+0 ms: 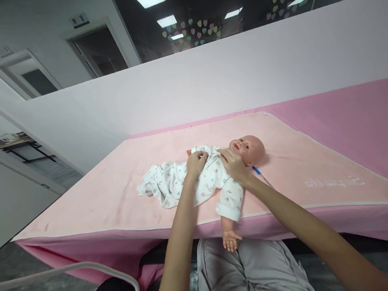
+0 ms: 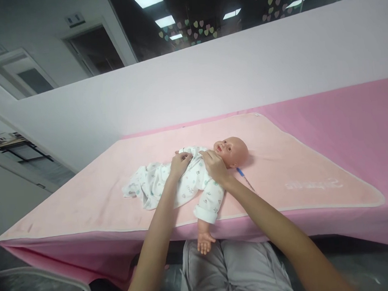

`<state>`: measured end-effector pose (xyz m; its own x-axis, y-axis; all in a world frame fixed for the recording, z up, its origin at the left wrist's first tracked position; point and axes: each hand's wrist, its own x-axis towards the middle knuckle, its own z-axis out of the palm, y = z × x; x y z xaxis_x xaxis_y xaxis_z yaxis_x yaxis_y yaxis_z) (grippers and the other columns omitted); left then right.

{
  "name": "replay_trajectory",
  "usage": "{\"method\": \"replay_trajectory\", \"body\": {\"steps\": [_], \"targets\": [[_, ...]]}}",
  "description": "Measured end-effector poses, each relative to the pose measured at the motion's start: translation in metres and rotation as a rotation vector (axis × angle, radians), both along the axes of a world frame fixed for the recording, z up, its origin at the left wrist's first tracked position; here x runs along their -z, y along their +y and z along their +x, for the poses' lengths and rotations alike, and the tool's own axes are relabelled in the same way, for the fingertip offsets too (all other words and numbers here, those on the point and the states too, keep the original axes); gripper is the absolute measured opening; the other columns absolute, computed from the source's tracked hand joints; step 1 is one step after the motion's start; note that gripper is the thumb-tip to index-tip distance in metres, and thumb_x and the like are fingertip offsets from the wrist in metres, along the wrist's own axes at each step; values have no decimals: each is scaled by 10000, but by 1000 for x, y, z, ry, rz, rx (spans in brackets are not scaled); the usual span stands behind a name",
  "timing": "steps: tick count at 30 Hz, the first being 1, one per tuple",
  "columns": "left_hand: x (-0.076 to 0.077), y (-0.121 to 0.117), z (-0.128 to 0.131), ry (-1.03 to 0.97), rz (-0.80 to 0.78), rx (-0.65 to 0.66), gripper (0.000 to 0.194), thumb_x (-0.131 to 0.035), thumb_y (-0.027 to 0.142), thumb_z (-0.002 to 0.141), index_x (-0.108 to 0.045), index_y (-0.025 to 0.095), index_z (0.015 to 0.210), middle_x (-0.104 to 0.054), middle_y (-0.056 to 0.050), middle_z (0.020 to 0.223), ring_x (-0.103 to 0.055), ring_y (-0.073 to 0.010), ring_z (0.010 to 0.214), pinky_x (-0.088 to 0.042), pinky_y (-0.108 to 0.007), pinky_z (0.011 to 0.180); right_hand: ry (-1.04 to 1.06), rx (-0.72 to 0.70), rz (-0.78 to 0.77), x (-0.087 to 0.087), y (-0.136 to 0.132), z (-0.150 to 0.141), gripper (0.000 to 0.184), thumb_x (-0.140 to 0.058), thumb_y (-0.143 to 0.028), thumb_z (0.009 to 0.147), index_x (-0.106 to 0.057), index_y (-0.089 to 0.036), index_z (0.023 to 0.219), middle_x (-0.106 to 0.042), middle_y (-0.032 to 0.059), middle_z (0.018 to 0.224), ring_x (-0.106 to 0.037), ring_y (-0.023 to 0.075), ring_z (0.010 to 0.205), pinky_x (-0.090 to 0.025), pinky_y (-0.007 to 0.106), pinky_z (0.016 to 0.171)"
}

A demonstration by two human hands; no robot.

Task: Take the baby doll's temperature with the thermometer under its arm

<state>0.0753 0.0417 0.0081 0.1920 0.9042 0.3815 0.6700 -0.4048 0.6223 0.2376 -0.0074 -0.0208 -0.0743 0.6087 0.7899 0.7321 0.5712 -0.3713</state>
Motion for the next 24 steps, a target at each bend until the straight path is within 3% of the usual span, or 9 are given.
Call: {"method": "replay_trajectory", "body": {"steps": [7,24], "targets": [[0,-1,0,3,6,2,326,-418,388,778,-664,182,719,-624,-10,622,-548,-148,622,-380,-267,659,-76,-94,-65,-6,0,0,259,-401,-68,800,-591,-193,924,-591,85,884,-550,216,868,-453,363,811],[-1,-2,0,7,8,9,334,-419,398,778,-661,177,714,-607,-5,592,-543,-146,605,-365,-263,632,13,-44,-106,-9,-3,-4,250,-472,-96,796,-554,-142,1028,-575,83,915,-509,162,744,-435,330,742]]}}
